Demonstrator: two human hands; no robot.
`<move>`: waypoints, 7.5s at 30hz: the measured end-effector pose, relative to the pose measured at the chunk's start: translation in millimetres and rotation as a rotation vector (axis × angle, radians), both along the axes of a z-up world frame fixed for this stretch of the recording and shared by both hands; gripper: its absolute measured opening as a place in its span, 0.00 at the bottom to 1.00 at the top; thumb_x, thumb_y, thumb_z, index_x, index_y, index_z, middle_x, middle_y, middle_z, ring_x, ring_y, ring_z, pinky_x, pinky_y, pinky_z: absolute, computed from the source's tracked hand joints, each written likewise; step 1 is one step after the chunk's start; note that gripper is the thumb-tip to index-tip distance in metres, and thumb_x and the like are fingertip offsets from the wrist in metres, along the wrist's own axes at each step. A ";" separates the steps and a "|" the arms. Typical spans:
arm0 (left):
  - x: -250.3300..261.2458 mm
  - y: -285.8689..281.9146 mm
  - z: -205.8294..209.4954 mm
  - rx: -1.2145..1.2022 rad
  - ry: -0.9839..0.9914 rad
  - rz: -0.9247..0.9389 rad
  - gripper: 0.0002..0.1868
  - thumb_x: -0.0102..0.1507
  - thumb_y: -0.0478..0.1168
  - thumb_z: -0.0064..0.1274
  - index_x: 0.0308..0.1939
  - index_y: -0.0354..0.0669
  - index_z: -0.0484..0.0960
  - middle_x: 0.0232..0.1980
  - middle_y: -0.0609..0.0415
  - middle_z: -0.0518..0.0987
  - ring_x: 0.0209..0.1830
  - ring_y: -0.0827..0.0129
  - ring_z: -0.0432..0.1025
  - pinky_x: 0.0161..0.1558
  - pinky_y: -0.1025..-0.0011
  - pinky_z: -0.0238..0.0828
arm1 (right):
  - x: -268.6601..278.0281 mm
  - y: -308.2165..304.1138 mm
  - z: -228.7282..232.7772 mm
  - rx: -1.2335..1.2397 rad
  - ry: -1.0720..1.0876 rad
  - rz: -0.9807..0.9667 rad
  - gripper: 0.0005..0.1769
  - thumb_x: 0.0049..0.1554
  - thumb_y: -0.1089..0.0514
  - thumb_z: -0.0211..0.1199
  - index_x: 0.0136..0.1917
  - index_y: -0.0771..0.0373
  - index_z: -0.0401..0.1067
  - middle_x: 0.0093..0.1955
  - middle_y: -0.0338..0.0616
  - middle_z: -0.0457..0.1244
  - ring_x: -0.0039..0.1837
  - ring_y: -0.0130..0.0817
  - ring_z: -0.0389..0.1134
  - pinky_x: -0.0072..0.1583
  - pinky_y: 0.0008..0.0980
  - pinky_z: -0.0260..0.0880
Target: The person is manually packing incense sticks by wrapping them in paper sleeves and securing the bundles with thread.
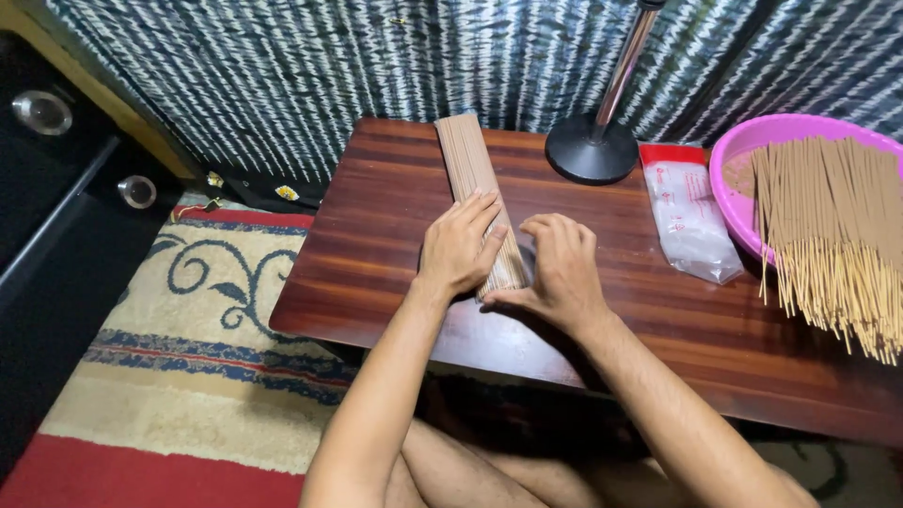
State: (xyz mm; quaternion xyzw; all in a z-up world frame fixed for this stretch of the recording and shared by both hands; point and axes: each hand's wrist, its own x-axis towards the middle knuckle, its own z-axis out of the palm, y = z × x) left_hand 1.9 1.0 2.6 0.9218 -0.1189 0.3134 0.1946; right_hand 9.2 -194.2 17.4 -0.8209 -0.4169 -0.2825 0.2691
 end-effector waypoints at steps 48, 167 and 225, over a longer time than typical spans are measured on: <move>-15.3 -164.8 45.9 -0.026 0.016 -0.488 0.14 0.63 0.48 0.54 0.49 0.49 0.84 0.51 0.57 0.83 0.57 0.61 0.76 0.60 0.57 0.66 | 24.1 -241.7 88.6 -0.290 0.561 -0.835 0.19 0.54 0.49 0.59 0.37 0.66 0.82 0.43 0.70 0.70 0.55 0.72 0.72 0.55 0.57 0.68; -78.9 -72.1 44.8 -0.349 0.419 0.270 0.18 0.61 0.54 0.52 0.26 0.49 0.85 0.25 0.44 0.83 0.35 0.42 0.80 0.37 0.50 0.77 | -58.4 -35.5 -0.6 0.211 1.212 -0.226 0.12 0.52 0.61 0.66 0.49 0.67 0.80 0.24 0.45 0.68 0.27 0.33 0.70 0.40 0.28 0.69; -5.2 -6.9 -10.3 -0.004 0.113 0.012 0.26 0.70 0.55 0.41 0.65 0.46 0.78 0.70 0.53 0.75 0.74 0.63 0.65 0.74 0.49 0.46 | -56.9 -27.2 17.6 -0.187 0.896 -0.362 0.18 0.51 0.43 0.64 0.33 0.58 0.78 0.31 0.49 0.70 0.46 0.58 0.74 0.46 0.51 0.73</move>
